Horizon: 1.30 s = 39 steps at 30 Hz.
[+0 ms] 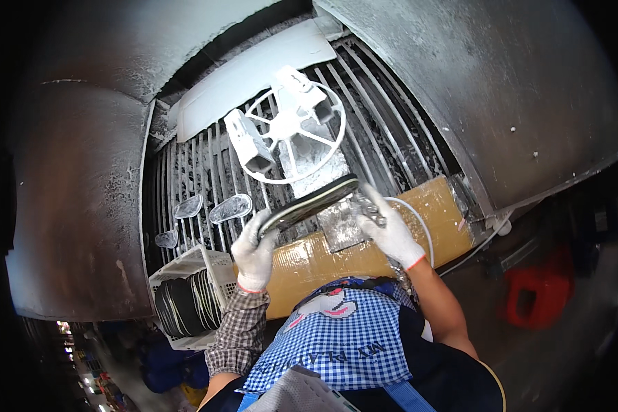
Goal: The person spray paints a series of small, dark, oval-shaped objects white using a spray gun. They pick up each object from a white plastic basket, place it on a metal grate, and apply a coat of white paint. After painting, the person places the object back into the basket and repeats the process.
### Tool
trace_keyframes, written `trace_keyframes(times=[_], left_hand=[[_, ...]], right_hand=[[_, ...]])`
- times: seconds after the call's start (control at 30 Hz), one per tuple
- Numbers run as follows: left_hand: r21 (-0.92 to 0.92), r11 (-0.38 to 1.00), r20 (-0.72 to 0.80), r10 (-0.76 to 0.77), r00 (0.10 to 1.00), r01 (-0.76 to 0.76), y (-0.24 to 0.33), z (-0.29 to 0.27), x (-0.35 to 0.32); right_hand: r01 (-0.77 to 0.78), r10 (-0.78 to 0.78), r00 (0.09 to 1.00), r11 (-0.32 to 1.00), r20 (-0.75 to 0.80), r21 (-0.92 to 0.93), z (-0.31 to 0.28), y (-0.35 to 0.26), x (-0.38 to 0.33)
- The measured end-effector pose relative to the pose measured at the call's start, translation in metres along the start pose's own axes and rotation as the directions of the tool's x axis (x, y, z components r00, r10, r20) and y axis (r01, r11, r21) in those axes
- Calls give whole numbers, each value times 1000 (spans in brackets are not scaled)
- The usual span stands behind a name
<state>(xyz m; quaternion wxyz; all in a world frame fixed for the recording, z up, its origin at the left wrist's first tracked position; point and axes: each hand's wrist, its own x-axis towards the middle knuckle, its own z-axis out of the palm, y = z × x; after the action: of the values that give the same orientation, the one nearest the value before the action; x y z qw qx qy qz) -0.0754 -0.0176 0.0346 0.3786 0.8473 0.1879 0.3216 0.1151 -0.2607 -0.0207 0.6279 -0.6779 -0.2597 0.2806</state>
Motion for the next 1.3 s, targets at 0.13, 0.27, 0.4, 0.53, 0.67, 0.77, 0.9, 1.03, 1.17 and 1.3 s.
trace_keyframes(times=[0.13, 0.27, 0.4, 0.53, 0.67, 0.77, 0.9, 1.03, 1.17, 1.3], left_hand=[[-499, 800, 77, -342, 937, 333, 36, -24, 35], [-642, 723, 12, -323, 946, 255, 59, -46, 90], [-740, 625, 20, -348, 937, 248, 62, -63, 152], [-784, 584, 17, -320, 947, 212, 35, -62, 200], [-753, 624, -18, -336, 942, 208, 26, -49, 222], [-762, 606, 8, -342, 940, 227, 24, -39, 229], [-747, 621, 16, -337, 941, 235, 20, -32, 233], [-751, 602, 50, -359, 932, 272, 3, -28, 237], [-624, 718, -8, -399, 917, 307, 2, -28, 238], [-430, 827, -41, -419, 907, 363, -8, -35, 238]], right_hand=[[-122, 129, 989, 988, -68, 99, -21, -10, -11], [-71, 75, 988, 997, -132, 34, -29, 1, -21], [-122, 124, 985, 992, -121, 27, -29, -5, -27], [-128, 129, 985, 992, -117, 22, -27, 0, -25], [-92, 93, 986, 996, -139, 13, -25, -3, -26], [-58, 52, 987, 998, -153, -39, -27, -2, -28], [-69, 60, 986, 997, -158, -46, -26, -5, -30], [-124, 116, 983, 991, -140, -48, -26, -13, -30], [-109, 100, 985, 992, -143, -56, -24, -20, -30], [-83, 83, 987, 997, -137, 11, -21, -18, -29]])
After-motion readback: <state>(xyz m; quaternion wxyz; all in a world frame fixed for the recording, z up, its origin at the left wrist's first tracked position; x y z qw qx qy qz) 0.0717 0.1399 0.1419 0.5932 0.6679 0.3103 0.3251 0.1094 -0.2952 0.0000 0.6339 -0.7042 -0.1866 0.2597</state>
